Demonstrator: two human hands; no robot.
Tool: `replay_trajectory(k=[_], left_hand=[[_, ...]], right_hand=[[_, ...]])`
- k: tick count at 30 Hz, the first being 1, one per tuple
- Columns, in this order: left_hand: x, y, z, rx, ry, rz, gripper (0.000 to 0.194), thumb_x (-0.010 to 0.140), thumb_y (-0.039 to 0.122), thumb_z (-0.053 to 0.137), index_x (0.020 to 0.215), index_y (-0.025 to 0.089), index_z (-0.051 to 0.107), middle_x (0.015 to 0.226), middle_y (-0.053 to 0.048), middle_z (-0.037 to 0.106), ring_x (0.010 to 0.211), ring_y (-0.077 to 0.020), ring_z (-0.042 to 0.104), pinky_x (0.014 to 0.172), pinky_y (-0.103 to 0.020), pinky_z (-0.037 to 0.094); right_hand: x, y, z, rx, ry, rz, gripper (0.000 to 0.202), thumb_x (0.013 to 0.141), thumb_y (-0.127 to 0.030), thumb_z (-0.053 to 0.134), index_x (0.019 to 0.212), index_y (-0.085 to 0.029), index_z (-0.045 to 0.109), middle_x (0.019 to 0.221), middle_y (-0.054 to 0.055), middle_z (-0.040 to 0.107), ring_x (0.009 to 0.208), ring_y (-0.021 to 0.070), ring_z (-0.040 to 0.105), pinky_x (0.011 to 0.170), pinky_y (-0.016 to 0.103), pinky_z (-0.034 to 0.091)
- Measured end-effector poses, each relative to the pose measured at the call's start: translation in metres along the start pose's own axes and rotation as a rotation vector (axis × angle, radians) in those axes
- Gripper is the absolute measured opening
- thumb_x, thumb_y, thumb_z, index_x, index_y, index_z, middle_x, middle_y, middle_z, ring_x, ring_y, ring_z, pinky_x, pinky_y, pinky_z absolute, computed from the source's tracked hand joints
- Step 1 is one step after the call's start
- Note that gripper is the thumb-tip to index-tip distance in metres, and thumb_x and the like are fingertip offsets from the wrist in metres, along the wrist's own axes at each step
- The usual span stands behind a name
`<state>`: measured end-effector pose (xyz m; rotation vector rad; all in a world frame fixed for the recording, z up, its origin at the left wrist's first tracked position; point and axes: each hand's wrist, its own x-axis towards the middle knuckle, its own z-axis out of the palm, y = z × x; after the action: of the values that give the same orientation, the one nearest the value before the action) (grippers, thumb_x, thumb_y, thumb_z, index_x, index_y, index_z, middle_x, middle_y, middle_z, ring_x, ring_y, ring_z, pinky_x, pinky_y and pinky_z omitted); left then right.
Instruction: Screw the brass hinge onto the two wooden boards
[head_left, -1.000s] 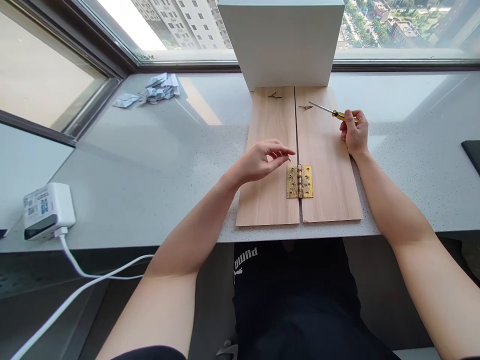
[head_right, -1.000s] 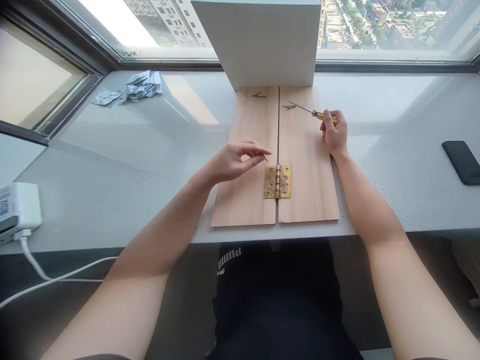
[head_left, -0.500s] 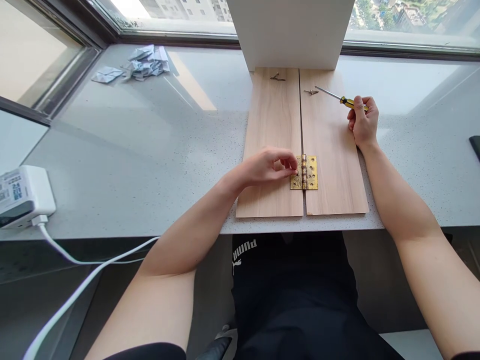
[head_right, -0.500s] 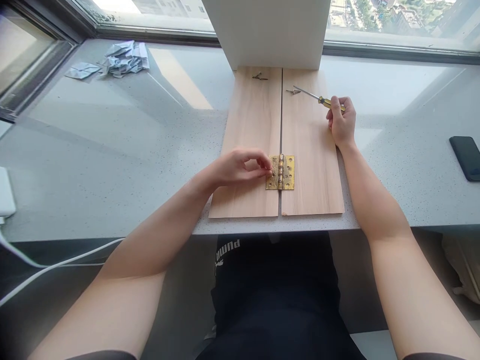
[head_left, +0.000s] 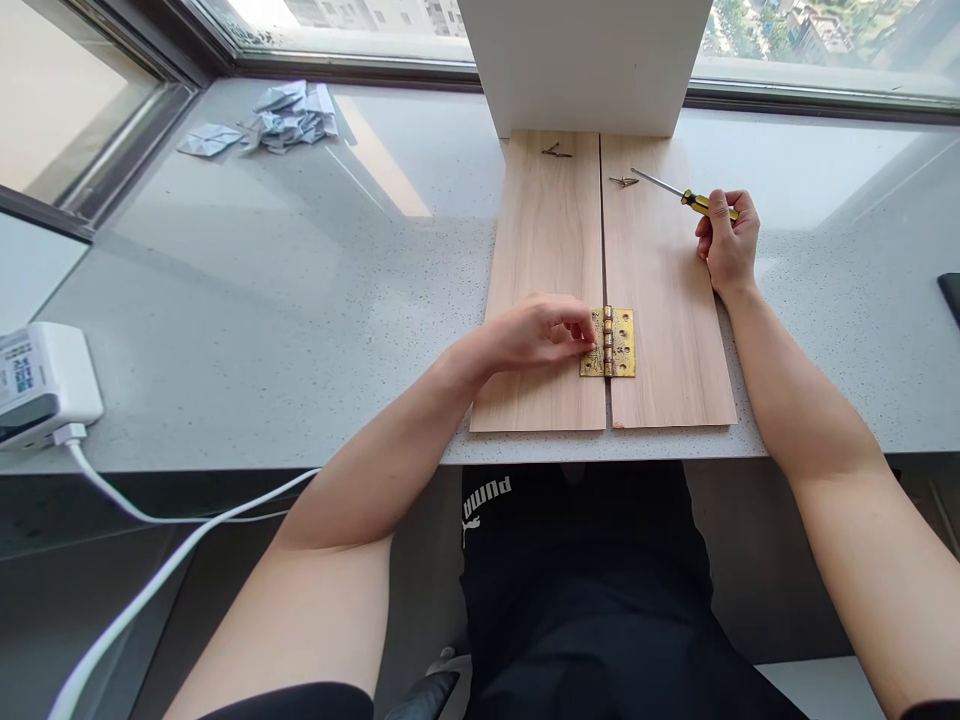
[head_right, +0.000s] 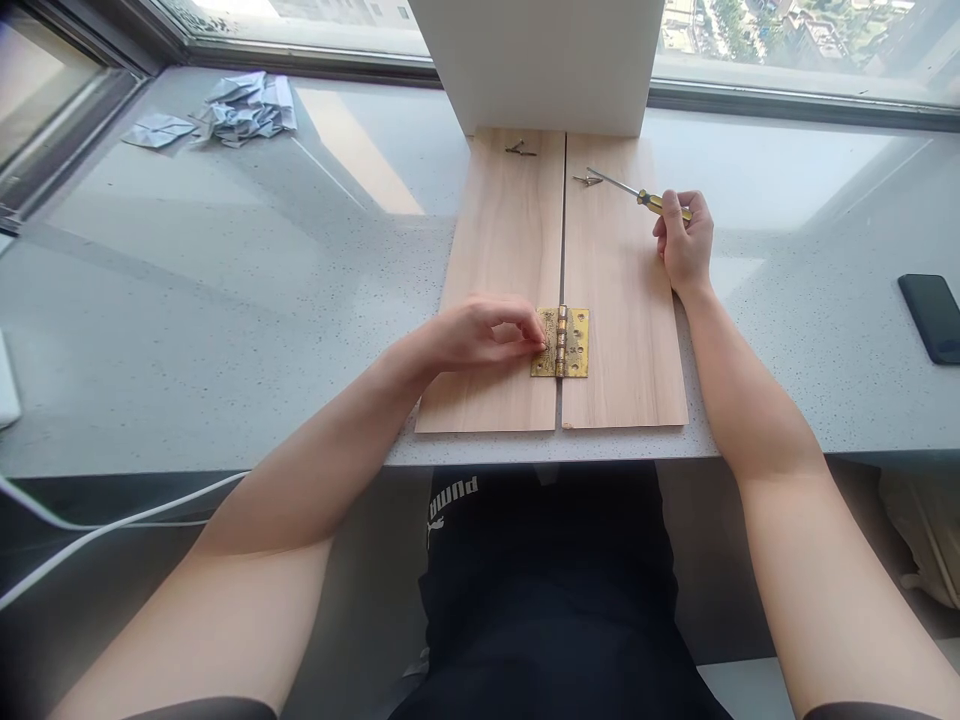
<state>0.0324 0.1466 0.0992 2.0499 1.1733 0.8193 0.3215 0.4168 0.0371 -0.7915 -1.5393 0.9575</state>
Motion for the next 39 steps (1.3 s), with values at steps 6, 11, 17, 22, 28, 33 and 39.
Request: replay_trajectory(k=[6, 11, 17, 22, 28, 33, 39], left_hand=[[0.002, -0.004, 0.005, -0.091, -0.030, 0.011, 0.010, 0.103, 0.020, 0.082, 0.096, 0.026, 0.083, 0.104, -0.007, 0.091, 0.097, -0.0254, 0.087, 0.084, -0.039, 0.070], [0.005, 0.002, 0.006, -0.109, -0.045, -0.075, 0.011, 0.102, 0.017, 0.084, 0.103, 0.027, 0.080, 0.101, -0.005, 0.088, 0.084, -0.0214, 0.078, 0.076, -0.037, 0.064], [0.007, 0.016, 0.002, -0.188, -0.111, -0.239, 0.023, 0.103, 0.019, 0.083, 0.120, 0.025, 0.068, 0.109, -0.006, 0.088, 0.086, -0.0204, 0.076, 0.079, -0.036, 0.063], [0.008, 0.019, 0.003, -0.189, -0.081, -0.215, 0.022, 0.100, 0.015, 0.082, 0.116, 0.025, 0.069, 0.105, -0.004, 0.086, 0.085, -0.0196, 0.076, 0.078, -0.034, 0.060], [0.010, 0.021, 0.002, -0.175, -0.065, -0.199, 0.019, 0.098, 0.015, 0.083, 0.110, 0.023, 0.070, 0.098, -0.002, 0.081, 0.081, -0.0184, 0.071, 0.077, -0.034, 0.060], [0.012, 0.021, 0.002, -0.154, -0.067, -0.178, 0.017, 0.099, 0.016, 0.081, 0.109, 0.023, 0.070, 0.094, -0.001, 0.078, 0.080, -0.0187, 0.072, 0.079, -0.034, 0.061], [0.011, 0.020, 0.003, -0.155, -0.073, -0.166, 0.014, 0.100, 0.017, 0.081, 0.107, 0.023, 0.070, 0.094, -0.002, 0.078, 0.080, -0.0183, 0.070, 0.079, -0.034, 0.060]], right_hand=[[0.004, -0.066, 0.000, -0.074, -0.126, -0.164, 0.070, 0.100, -0.099, 0.085, 0.100, -0.032, 0.067, 0.084, 0.000, 0.068, 0.063, 0.0130, 0.053, 0.056, 0.035, 0.044], [0.003, -0.169, 0.011, -0.232, -0.285, -0.384, 0.072, 0.103, -0.103, 0.074, 0.095, -0.032, 0.067, 0.088, 0.004, 0.069, 0.060, 0.0143, 0.051, 0.057, 0.040, 0.043], [-0.033, -0.253, 0.028, -0.167, -0.376, -0.556, 0.056, 0.101, -0.085, 0.092, 0.089, -0.032, 0.077, 0.081, 0.000, 0.072, 0.062, 0.0178, 0.050, 0.065, 0.044, 0.033], [-0.047, -0.268, 0.027, -0.271, -0.771, -0.519, 0.018, 0.109, -0.042, 0.089, 0.106, -0.030, 0.076, 0.084, -0.005, 0.077, 0.064, 0.0155, 0.061, 0.060, 0.037, 0.042], [-0.051, -0.267, 0.038, -0.447, -0.907, -0.562, 0.011, 0.108, -0.031, 0.079, 0.104, -0.030, 0.069, 0.075, -0.005, 0.067, 0.061, 0.0172, 0.057, 0.063, 0.038, 0.049], [-0.054, -0.263, 0.039, -0.506, -0.917, -0.547, 0.007, 0.112, -0.036, 0.073, 0.107, -0.032, 0.070, 0.079, -0.002, 0.070, 0.066, 0.0207, 0.061, 0.067, 0.040, 0.054], [-0.053, -0.265, 0.034, -0.534, -0.869, -0.588, 0.004, 0.113, -0.033, 0.072, 0.109, -0.032, 0.073, 0.081, -0.002, 0.073, 0.064, 0.0201, 0.062, 0.068, 0.041, 0.056]])
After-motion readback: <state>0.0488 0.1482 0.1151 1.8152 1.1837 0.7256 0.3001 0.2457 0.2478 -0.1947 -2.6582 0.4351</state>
